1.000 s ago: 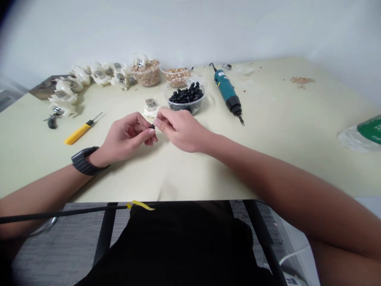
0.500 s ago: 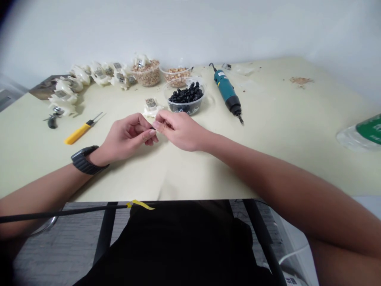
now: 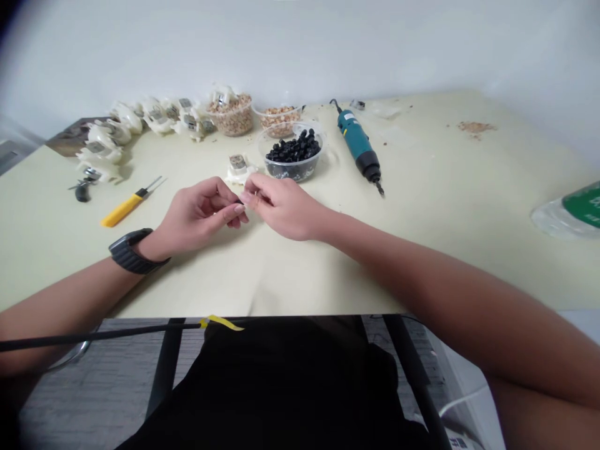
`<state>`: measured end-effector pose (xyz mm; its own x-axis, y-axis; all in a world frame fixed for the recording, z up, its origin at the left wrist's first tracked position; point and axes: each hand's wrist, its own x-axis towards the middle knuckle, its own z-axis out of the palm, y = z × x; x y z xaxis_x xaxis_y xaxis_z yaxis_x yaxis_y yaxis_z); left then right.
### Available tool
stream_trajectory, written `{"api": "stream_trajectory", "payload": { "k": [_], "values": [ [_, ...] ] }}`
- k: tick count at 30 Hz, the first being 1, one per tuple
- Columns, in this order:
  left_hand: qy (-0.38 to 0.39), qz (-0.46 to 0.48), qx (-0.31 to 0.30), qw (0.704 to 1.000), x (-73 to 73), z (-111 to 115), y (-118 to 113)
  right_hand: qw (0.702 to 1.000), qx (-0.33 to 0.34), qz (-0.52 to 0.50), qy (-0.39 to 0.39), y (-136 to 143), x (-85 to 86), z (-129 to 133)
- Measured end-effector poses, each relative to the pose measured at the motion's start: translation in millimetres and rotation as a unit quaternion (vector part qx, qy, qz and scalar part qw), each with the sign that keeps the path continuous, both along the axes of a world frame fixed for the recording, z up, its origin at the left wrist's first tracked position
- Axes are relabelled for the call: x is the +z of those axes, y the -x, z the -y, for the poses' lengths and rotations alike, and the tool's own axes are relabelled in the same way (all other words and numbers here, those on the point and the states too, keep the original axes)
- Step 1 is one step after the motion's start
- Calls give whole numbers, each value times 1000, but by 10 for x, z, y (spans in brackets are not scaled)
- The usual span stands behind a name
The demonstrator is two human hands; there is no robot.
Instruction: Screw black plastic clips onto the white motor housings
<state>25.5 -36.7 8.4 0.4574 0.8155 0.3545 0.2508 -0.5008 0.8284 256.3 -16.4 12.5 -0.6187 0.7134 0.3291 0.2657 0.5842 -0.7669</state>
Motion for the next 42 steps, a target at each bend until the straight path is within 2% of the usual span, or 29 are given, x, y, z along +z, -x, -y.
{"api": "stream_trajectory", "payload": {
  "k": [3,5,7,9,11,13,15,17,19,20,21,23,25,26,27,28,29,31,33,35,37,38,40,42],
  "values": [
    [25,27,-7,999,-19,-9,-4,997,26,5,-66,-6,-9,-17],
    [-7,5,-3,1000,-6,-2,5,998,41,-1,-47,7,-12,-17],
    [-62,-38,9,997,23,12,20,998,50,-17,42,25,-4,-4],
    [-104,-71,22,992,49,27,30,983,61,-26,172,36,14,17],
    [-102,-72,22,992,57,35,27,969,61,-24,239,35,32,34],
    [-59,-38,11,997,45,34,12,982,44,-15,182,24,37,38],
    [0,7,-2,1000,20,26,-8,998,26,-10,51,10,22,29],
    [40,36,-12,998,-1,16,-21,998,28,-3,-51,6,-8,14],
    [40,35,-14,999,-9,12,-20,995,41,0,-87,14,-34,3],
    [23,22,-10,999,-6,12,-13,996,46,-3,-76,22,-40,1],
    [-2,3,-3,1000,0,14,-4,998,46,-11,-44,30,-39,3],
    [-70,-47,18,996,22,23,17,995,49,-30,85,44,-16,15],
    [-134,-91,39,986,44,34,32,965,60,-39,251,46,21,30],
    [-154,-103,45,982,52,39,34,948,64,-35,309,43,39,38],
    [-160,-107,47,980,56,43,32,940,63,-29,333,37,52,44],
    [-151,-100,43,983,57,46,26,946,56,-25,317,30,58,48],
    [-127,-82,36,988,55,47,17,963,42,-22,264,23,56,49],
    [-52,-27,15,998,43,44,-7,994,21,-16,103,13,30,45],
    [19,21,-4,1000,30,39,-30,999,31,-8,-30,11,-9,34],
    [47,40,-12,998,21,38,-39,995,56,-9,-77,18,-39,25],
    [18,22,-5,1000,20,41,-29,997,60,-29,-38,31,-46,26],
    [-17,-1,5,1000,22,43,-18,997,59,-43,15,38,-39,31],
    [-106,-61,29,992,32,47,11,980,64,-66,176,48,-12,48],
    [-183,-111,53,975,45,49,36,940,74,-76,324,55,21,69]
  ]
}}
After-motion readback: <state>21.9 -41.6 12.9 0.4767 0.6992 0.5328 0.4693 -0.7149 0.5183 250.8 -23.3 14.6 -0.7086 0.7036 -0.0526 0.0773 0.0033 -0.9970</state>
